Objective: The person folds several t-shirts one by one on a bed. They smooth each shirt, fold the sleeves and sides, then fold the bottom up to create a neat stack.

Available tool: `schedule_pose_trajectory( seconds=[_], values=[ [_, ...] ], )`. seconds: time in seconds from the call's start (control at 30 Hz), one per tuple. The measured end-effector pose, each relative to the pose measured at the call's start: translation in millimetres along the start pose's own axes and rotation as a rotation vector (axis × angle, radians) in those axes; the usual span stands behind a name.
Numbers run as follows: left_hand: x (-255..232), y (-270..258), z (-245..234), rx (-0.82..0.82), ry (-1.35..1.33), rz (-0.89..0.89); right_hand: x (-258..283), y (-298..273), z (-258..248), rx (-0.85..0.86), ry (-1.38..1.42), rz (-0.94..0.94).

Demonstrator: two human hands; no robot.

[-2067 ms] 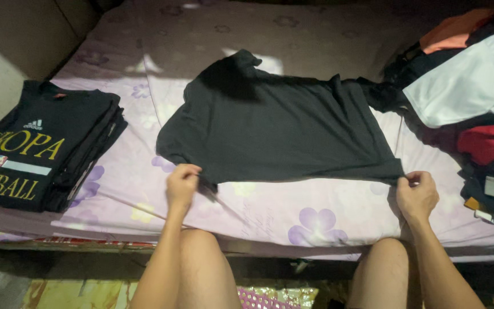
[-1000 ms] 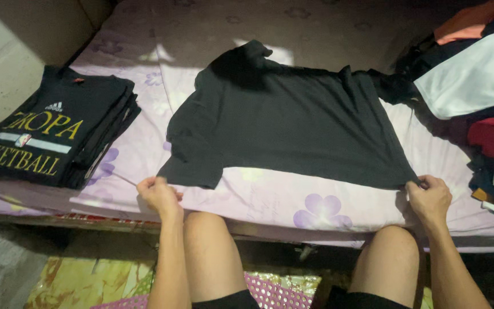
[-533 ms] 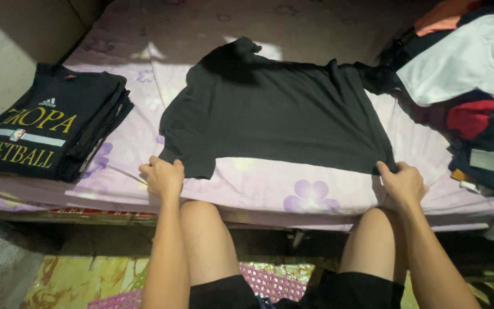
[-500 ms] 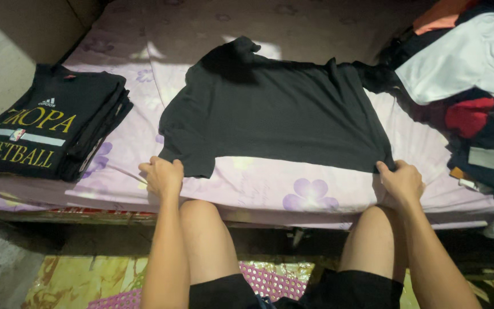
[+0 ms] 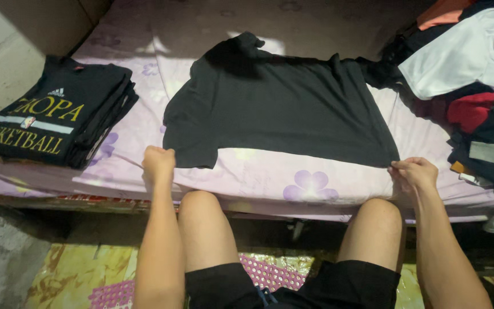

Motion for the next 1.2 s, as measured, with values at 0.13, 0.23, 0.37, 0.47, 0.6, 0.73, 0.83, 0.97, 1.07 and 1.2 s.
schedule_pose_trajectory(
  seconds=[0.13,0.23,0.37,0.47,0.6,0.73,0.83,0.97,1.07,1.2],
  values=[
    [46,10,-5,0.071,-0.625,-0.241,1,6,-14,-0.12,-0.087,-0.109],
    [72,3,-15,0.158,-0.839,-0.331,15,8,-30,-0.156,-0.191,-0.176],
    [94,-26,-25,0.228,-0.611,-0.278,26,-12,-44,-0.184,-0.378,-0.359],
    [95,-33,-32,0.254,-0.23,0.013,28,-21,-34,-0.168,-0.544,-0.292],
    [77,-11,-51,0.06,0.017,0.035,53,-40,15,-0.388,-1.139,-0.502],
    [25,14,-60,0.035,-0.036,0.106,59,-69,110,-0.247,-1.103,-0.597],
    [-12,28,-60,0.143,-0.022,0.064,49,-86,200,-0.041,-1.05,-0.493],
    [-52,54,-49,0.223,0.129,0.034,37,-107,326,0.314,-0.995,-0.578],
    [-64,64,-34,0.191,0.187,0.13,21,-115,412,0.527,-1.017,-0.573],
    [-65,79,-10,0.097,0.245,0.21,-3,-117,514,0.735,-1.049,-0.617]
  ],
)
Point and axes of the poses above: each hand's wrist, its own y-axis towards the middle knuckle, its own z-axis out of the palm, x = y × z, the point moved 4 cm from there along y, towards the middle knuckle, and after that the axes turned 10 degrees about y, right-handed, at the moved point
